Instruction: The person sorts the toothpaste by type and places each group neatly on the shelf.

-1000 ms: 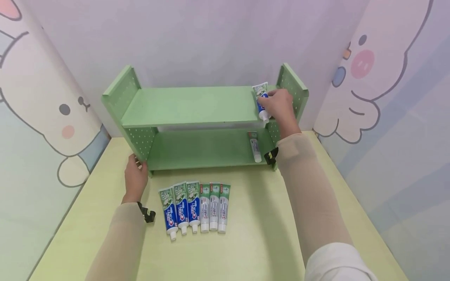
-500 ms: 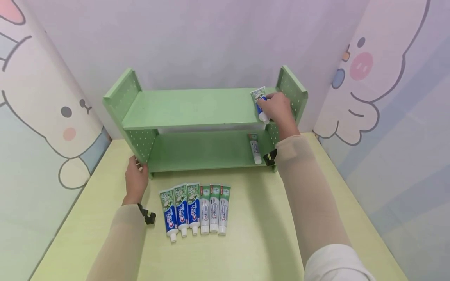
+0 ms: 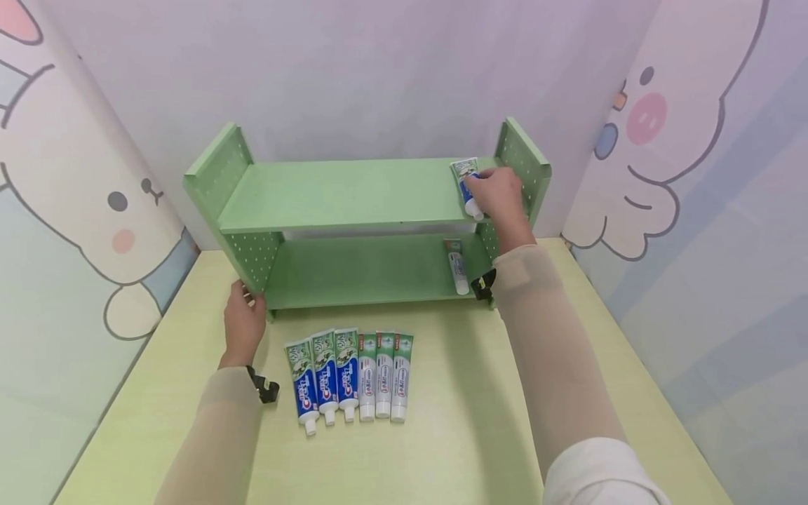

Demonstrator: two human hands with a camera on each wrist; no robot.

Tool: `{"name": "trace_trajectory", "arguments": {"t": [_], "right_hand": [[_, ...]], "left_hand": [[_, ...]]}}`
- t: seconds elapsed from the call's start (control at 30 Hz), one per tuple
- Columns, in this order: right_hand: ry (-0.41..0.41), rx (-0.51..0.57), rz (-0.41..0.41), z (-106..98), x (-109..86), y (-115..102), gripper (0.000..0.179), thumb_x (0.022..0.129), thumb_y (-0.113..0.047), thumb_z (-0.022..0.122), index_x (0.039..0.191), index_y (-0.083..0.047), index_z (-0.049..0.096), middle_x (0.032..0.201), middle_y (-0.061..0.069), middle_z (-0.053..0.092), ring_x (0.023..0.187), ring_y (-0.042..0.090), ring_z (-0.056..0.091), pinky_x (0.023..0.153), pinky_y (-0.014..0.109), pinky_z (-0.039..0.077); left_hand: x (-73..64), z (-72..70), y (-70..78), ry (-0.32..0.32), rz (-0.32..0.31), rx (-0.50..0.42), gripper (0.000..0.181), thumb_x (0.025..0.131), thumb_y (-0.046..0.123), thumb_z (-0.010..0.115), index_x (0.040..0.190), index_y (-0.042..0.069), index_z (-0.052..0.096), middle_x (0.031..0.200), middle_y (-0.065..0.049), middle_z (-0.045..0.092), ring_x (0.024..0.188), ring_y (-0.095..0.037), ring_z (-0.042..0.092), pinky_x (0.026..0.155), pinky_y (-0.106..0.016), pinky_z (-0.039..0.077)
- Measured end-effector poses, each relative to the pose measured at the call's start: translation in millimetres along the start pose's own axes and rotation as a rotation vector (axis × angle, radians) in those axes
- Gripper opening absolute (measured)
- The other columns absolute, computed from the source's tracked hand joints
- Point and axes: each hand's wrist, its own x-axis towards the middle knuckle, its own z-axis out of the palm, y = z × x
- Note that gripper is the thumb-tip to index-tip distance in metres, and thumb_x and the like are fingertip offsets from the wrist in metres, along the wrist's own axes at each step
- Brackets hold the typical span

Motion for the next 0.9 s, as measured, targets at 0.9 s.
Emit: {"name": "trace_trajectory", "arguments": {"t": [0.9], "right_hand": [[0.057, 0.031, -0.076, -16, -26.3, -5, 0.057, 0.096, -0.046, 0.056, 0.146, -0.018, 0.047, 0.141, 0.008, 0.05, 0.119, 0.02, 0.048, 0.093, 0.031, 0.045]], "left_hand": [[2.1, -2.8, 5.6, -0.004, -0.006, 0.0, 0.044, 0.104, 0.014, 0.043, 0.144, -0.001, 0.034, 0.134, -0.023, 0.048, 0.122, -0.037, 0.049, 0.092, -0.047, 0.05]]}}
